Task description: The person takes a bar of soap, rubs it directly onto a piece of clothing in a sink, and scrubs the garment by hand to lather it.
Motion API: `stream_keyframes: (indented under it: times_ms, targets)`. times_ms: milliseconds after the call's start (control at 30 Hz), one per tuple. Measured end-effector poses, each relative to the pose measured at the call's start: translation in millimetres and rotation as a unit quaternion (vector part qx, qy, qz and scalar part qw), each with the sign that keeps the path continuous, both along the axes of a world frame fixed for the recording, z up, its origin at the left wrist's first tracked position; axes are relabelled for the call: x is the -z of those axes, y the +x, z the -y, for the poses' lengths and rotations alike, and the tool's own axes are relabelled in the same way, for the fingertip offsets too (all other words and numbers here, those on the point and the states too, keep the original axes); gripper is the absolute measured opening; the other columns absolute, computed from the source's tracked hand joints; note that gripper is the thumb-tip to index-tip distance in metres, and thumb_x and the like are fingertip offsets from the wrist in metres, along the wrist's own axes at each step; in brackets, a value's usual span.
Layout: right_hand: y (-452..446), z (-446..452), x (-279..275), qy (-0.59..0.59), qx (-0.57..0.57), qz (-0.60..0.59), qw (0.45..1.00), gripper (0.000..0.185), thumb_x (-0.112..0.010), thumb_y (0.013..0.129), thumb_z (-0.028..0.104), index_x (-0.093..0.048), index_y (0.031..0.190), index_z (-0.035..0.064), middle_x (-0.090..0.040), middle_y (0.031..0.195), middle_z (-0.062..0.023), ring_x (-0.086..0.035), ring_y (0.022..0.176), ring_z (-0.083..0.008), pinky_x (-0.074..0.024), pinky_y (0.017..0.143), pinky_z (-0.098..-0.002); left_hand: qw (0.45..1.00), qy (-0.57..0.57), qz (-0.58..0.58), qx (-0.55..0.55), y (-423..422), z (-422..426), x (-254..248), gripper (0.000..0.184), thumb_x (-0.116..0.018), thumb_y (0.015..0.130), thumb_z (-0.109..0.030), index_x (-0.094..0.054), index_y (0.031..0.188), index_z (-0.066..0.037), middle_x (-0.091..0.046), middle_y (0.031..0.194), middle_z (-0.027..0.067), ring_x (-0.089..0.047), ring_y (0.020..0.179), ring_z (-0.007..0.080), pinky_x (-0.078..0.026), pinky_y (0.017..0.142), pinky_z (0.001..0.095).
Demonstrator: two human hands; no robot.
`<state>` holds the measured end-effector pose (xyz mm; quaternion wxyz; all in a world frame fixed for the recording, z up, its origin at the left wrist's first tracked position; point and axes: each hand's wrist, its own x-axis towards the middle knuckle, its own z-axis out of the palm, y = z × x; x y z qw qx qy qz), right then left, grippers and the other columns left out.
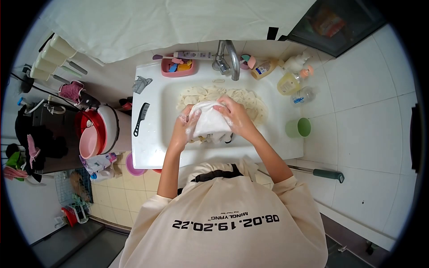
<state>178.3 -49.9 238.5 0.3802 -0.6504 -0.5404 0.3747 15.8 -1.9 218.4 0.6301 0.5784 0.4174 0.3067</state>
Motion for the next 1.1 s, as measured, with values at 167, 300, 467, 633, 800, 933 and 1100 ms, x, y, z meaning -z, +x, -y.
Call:
stream_keyframes:
  times_ms: [167, 300, 467, 633, 800, 933, 1100]
  targets:
    - [-1.8, -5.7, 16.9, 0.053, 0.026, -0.153, 0.986, 0.022, -0.054, 0.08, 0.022, -0.047, 0.088, 0.003, -0.048, 0.063, -0.0064, -0.044, 0.058, -0.0106, -0.0375, 0.054, -0.0256, 0.993, -0.088, -0.007, 0.08, -11.2, -2.5, -5.2, 0.026, -0.05, 0.082, -0.028, -0.056, 0.083, -0.003, -0.051, 0.065, -0.002, -0.043, 0.058, 0.0035, -0.036, 0.053, 0.019]
    - [-9.1, -4.1, 12.0, 0.082, 0.072, -0.176, 0.978, 0.023, -0.052, 0.081, 0.024, -0.048, 0.086, 0.0011, -0.048, 0.059, -0.0079, -0.045, 0.055, -0.0118, -0.0384, 0.053, -0.0264, 0.982, -0.095, 0.003, 0.164, -16.0, -3.6, 5.1, 0.029, -0.051, 0.082, -0.03, -0.057, 0.086, -0.001, -0.052, 0.065, -0.0023, -0.043, 0.055, 0.0029, -0.035, 0.05, 0.0189]
    - [-24.7, -6.2, 28.7, 0.065, 0.173, 0.055, 0.981, 0.026, -0.05, 0.082, 0.028, -0.052, 0.079, 0.0018, -0.05, 0.052, -0.0119, -0.052, 0.049, -0.0212, -0.0404, 0.049, -0.0304, 0.99, -0.016, 0.131, -0.054, 9.1, 5.8, 26.5, 0.027, -0.051, 0.082, -0.029, -0.056, 0.088, -0.003, -0.053, 0.074, -0.001, -0.045, 0.061, 0.0037, -0.035, 0.049, 0.0201]
    - [-54.1, 14.5, 18.9, 0.178, -0.046, 0.417, 0.89, 0.026, -0.048, 0.08, 0.021, -0.052, 0.062, 0.0026, -0.051, 0.05, -0.0121, -0.051, 0.041, -0.0246, -0.0396, 0.039, -0.032, 0.939, -0.204, 0.215, -0.177, 37.7, 25.0, -2.2, 0.027, -0.049, 0.083, -0.032, -0.056, 0.084, -0.006, -0.048, 0.072, -0.0023, -0.043, 0.065, 0.0045, -0.036, 0.056, 0.0213]
    - [-39.7, -4.4, 21.4, 0.153, 0.054, 0.388, 0.907, 0.019, -0.049, 0.076, 0.014, -0.051, 0.06, 0.005, -0.048, 0.044, -0.0089, -0.05, 0.037, -0.0219, -0.0392, 0.035, -0.0299, 0.961, -0.152, 0.172, -0.155, 41.5, 27.5, 14.7, 0.034, -0.046, 0.084, -0.035, -0.055, 0.089, -0.003, -0.049, 0.073, -0.0007, -0.044, 0.062, 0.0069, -0.038, 0.054, 0.023]
    - [-46.1, -4.6, 27.3, 0.216, 0.053, 0.344, 0.912, 0.035, -0.046, 0.08, 0.018, -0.046, 0.048, 0.0039, -0.046, 0.043, -0.0133, -0.048, 0.038, -0.0263, -0.0382, 0.037, -0.0345, 0.951, -0.19, 0.171, -0.176, 41.4, 26.4, 17.9, 0.041, -0.04, 0.086, -0.037, -0.052, 0.101, -0.001, -0.051, 0.077, 0.0017, -0.046, 0.066, 0.0099, -0.04, 0.062, 0.0256]
    - [-52.6, -3.1, 33.0, 0.204, 0.06, 0.335, 0.918, 0.03, -0.047, 0.078, 0.017, -0.048, 0.052, 0.0044, -0.049, 0.047, -0.0117, -0.05, 0.04, -0.0264, -0.0393, 0.038, -0.0335, 0.97, -0.138, 0.14, -0.14, 32.9, 22.7, 23.4, 0.039, -0.039, 0.086, -0.038, -0.051, 0.097, -0.002, -0.05, 0.075, 0.0007, -0.046, 0.065, 0.0093, -0.04, 0.062, 0.0252]
